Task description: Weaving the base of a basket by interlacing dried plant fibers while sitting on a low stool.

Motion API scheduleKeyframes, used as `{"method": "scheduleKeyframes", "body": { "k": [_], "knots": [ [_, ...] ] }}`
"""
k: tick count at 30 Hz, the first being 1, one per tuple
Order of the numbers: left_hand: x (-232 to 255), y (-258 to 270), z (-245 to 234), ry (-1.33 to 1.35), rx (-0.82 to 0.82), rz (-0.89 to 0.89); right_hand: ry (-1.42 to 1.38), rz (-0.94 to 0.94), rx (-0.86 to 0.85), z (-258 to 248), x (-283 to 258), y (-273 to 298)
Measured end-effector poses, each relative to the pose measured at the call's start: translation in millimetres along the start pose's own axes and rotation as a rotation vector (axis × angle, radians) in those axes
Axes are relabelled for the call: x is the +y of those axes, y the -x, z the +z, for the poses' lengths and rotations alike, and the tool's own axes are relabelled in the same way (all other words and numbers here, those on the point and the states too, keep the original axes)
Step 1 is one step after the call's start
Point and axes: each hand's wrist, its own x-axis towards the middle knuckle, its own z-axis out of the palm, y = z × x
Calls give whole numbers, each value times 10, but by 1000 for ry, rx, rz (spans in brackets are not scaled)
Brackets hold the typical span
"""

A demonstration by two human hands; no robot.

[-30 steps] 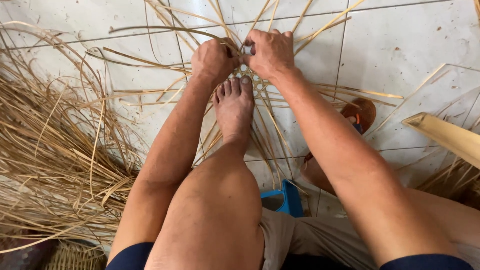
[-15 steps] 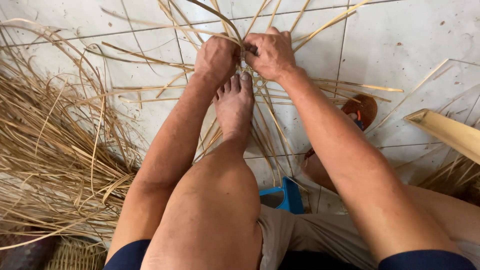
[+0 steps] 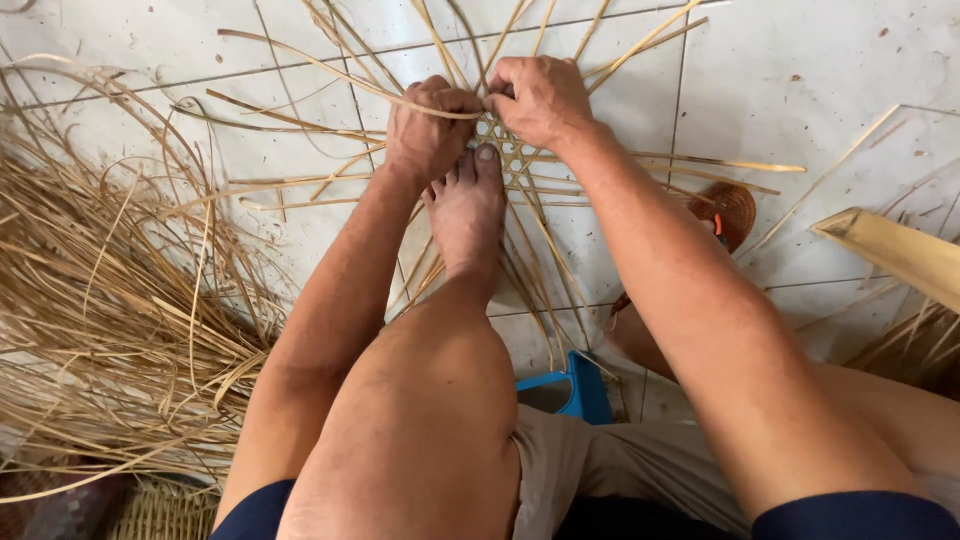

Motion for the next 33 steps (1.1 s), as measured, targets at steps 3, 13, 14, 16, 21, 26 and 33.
{"method": "scheduleKeyframes", "body": {
  "k": [3, 13, 14, 16, 21, 26, 33],
  "knots": [
    [3, 65, 56, -80, 154, 155, 37, 54, 23, 22, -56, -39],
    [55, 6, 185, -320, 117, 70, 84, -369, 293, -41, -137, 259],
    [52, -13, 204, -356, 76, 65, 115, -394, 335, -32, -131, 246],
    [-6, -60, 230, -334, 70, 68, 162, -398, 353, -8, -96, 193],
    [125, 2, 49, -93, 121, 47, -103, -220, 334, -41, 145, 152],
    [151, -46, -35, -48, 36, -39, -258, -90, 266, -215, 305, 92],
    [143, -60, 45, -197, 66, 11, -627, -84, 349, -589, 408, 141]
  ]
}}
